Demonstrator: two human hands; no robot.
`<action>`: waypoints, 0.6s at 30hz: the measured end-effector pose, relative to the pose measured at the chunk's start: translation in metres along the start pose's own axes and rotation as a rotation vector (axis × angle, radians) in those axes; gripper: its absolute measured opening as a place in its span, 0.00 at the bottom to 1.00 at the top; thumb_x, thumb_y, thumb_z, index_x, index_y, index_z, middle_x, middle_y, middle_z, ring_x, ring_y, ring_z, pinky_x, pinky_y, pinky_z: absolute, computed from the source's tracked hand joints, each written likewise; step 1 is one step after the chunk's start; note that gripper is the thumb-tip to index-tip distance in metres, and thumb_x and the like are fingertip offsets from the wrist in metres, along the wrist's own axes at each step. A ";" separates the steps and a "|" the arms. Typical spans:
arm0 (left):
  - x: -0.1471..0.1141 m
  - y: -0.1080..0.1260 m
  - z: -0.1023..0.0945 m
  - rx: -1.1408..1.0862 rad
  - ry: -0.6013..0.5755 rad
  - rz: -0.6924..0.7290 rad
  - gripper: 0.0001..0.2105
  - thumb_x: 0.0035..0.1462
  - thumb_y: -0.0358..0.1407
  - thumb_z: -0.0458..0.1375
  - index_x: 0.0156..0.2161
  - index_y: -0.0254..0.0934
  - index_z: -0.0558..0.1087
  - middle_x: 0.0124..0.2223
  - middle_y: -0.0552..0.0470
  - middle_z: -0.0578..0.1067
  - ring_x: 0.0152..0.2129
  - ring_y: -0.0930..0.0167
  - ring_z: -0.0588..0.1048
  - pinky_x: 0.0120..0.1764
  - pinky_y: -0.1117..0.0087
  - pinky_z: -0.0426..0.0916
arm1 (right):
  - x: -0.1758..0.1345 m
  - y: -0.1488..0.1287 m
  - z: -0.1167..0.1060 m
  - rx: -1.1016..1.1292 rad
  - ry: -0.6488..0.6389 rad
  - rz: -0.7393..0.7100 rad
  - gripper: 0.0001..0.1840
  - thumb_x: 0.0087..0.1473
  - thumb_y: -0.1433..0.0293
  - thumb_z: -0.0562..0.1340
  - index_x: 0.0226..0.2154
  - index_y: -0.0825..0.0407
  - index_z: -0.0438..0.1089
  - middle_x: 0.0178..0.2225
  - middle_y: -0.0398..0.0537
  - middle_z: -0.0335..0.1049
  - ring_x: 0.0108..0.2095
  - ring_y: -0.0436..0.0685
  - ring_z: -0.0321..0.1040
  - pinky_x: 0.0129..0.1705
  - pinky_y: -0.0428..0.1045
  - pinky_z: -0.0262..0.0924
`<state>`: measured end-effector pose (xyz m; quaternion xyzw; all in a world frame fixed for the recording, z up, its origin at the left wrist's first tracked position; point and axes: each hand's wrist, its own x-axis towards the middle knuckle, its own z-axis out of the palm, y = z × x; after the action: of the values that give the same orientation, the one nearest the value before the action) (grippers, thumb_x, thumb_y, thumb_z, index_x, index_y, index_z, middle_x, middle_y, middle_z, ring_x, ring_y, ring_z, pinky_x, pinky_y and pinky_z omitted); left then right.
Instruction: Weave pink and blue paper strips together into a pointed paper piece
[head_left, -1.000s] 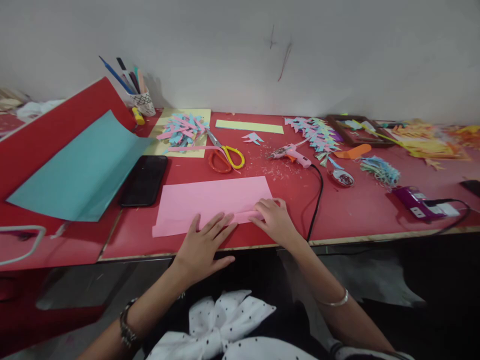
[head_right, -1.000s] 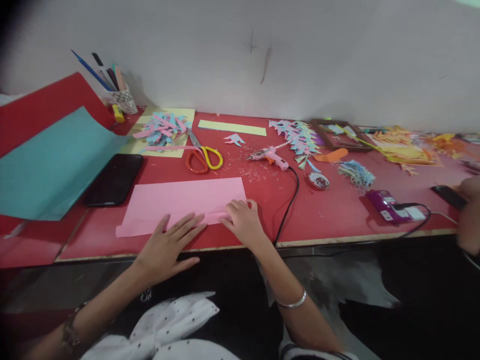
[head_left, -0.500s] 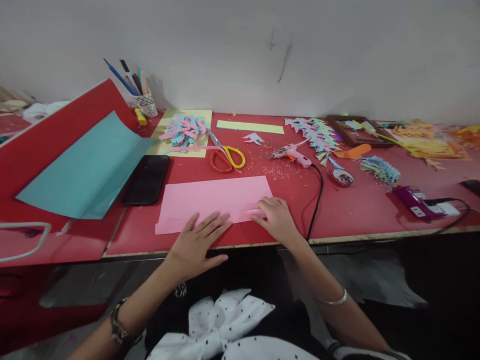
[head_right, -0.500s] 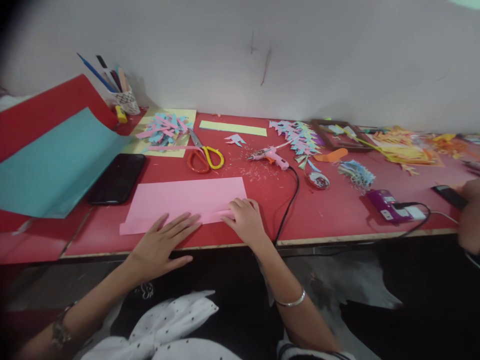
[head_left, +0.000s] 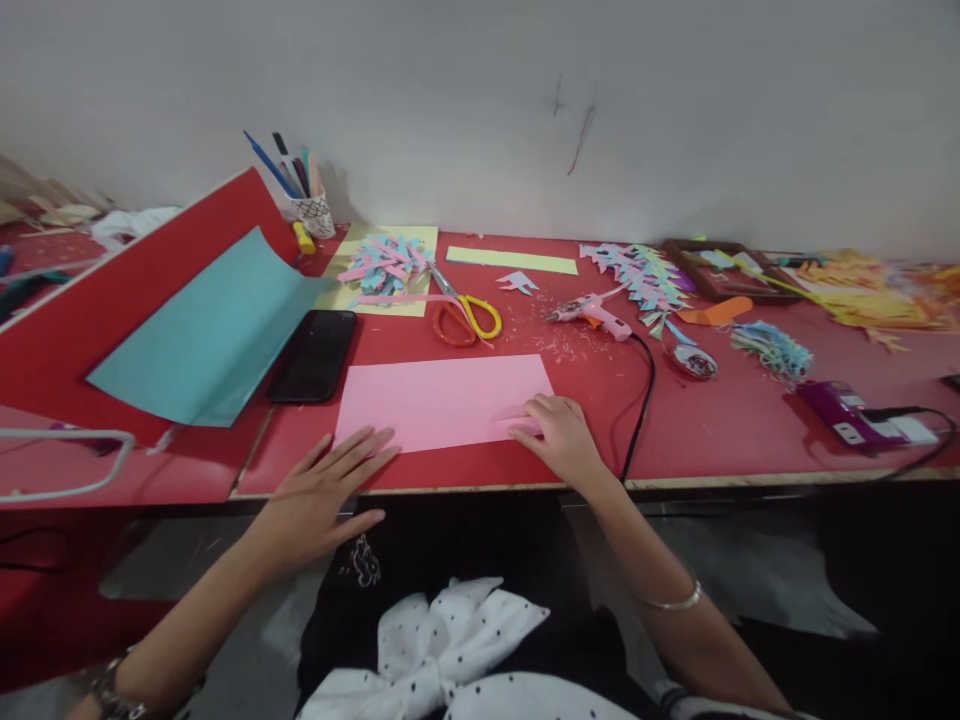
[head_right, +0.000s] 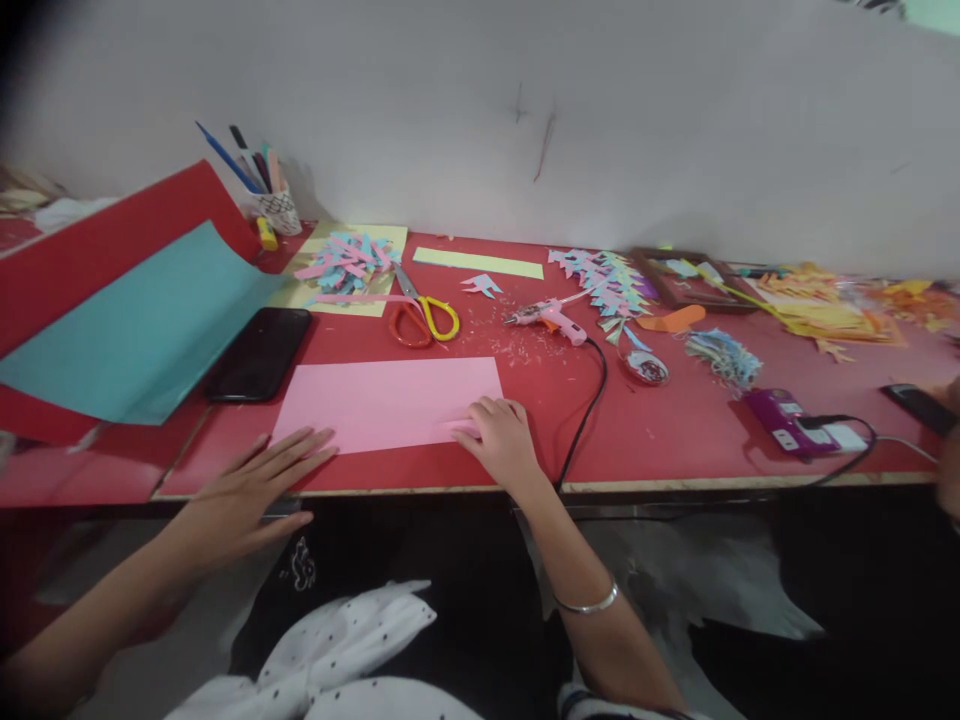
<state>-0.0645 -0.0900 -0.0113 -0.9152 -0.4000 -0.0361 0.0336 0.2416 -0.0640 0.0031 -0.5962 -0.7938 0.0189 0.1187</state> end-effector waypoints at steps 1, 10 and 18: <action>-0.003 -0.002 0.001 0.007 -0.004 -0.011 0.28 0.54 0.49 0.43 0.59 0.45 0.48 0.59 0.52 0.57 0.55 0.67 0.57 0.52 0.62 0.53 | 0.000 0.000 0.000 -0.001 -0.004 0.001 0.11 0.51 0.61 0.56 0.28 0.52 0.65 0.30 0.46 0.67 0.34 0.55 0.62 0.38 0.49 0.47; -0.033 -0.022 0.006 0.079 0.120 -0.082 0.28 0.56 0.49 0.40 0.60 0.46 0.43 0.55 0.51 0.64 0.51 0.62 0.64 0.52 0.55 0.52 | 0.000 0.001 0.001 -0.006 0.004 -0.008 0.10 0.51 0.62 0.56 0.27 0.53 0.64 0.30 0.46 0.67 0.34 0.55 0.62 0.39 0.49 0.47; 0.005 0.001 -0.011 0.118 0.237 -0.185 0.20 0.58 0.45 0.38 0.50 0.46 0.65 0.51 0.50 0.69 0.45 0.64 0.69 0.54 0.53 0.46 | 0.001 -0.001 -0.001 -0.016 0.013 -0.034 0.09 0.52 0.64 0.55 0.27 0.52 0.64 0.31 0.45 0.69 0.36 0.55 0.63 0.44 0.51 0.45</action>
<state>-0.0607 -0.0883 -0.0002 -0.8603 -0.4772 -0.1231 0.1307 0.2405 -0.0634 0.0043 -0.5838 -0.8031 0.0068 0.1192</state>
